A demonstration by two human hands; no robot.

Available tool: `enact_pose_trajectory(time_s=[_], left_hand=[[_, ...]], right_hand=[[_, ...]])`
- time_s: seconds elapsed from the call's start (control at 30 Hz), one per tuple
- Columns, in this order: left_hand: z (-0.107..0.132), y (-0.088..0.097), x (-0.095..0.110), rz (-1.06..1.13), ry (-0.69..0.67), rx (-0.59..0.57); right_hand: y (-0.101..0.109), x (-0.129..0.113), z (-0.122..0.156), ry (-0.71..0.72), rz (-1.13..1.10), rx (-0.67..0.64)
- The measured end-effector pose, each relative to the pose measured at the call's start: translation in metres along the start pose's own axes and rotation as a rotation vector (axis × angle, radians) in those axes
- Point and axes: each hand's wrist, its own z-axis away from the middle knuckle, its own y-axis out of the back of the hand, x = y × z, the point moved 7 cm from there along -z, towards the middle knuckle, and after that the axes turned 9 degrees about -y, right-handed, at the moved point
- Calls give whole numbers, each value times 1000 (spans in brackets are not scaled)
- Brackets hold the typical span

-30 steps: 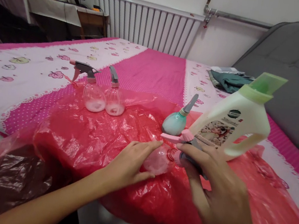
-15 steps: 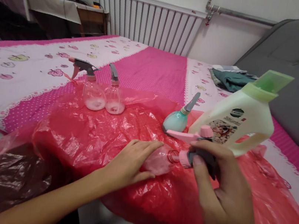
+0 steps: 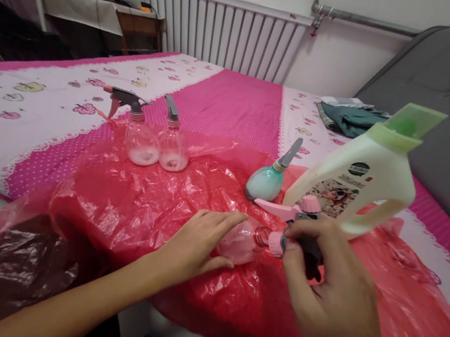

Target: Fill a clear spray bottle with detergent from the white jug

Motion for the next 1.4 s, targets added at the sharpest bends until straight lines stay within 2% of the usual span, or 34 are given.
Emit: enact_pose_trajectory(time_s=[0.1,0.2,0.33,0.5,0.63,0.7,0.8,0.97,1.1,1.17,1.27,1.4], left_hand=[[1,0,-1,24,-1,15],[2,-1,-3,42,7,23],[2,-1,-4,27,-14,27],[3,-2,-6,43,9,31],[4,-3,-3,29,-20,30],[4,-3,-4,36,-7,26],[4,-2,-7,52,7,37],[3,0,-5,55,-27,45],[2,1,-6,85,12,52],[2,1,-6,94,5,53],[2,0,-8,95,8,55],[3,-1,-12,119,39,56]], right_hand=[[-3,1,-1,1,-71,-25],[-5,2,-1,-1,-38,-13],[-8,2,0,-24,-120,-73],[1,-1,1,-3,-63,28],[-7,1,1,-9,-138,-96],[-7,2,1,-18,-161,-94],[-5,0,1,28,-79,-42],[-10,-1,2,35,-87,-126],[-9,-3,2,67,-5,-54],[-12,-6,3,92,23,-77],[-16,-4,2,61,-86,-137],[-16,0,-1,28,-134,-113]])
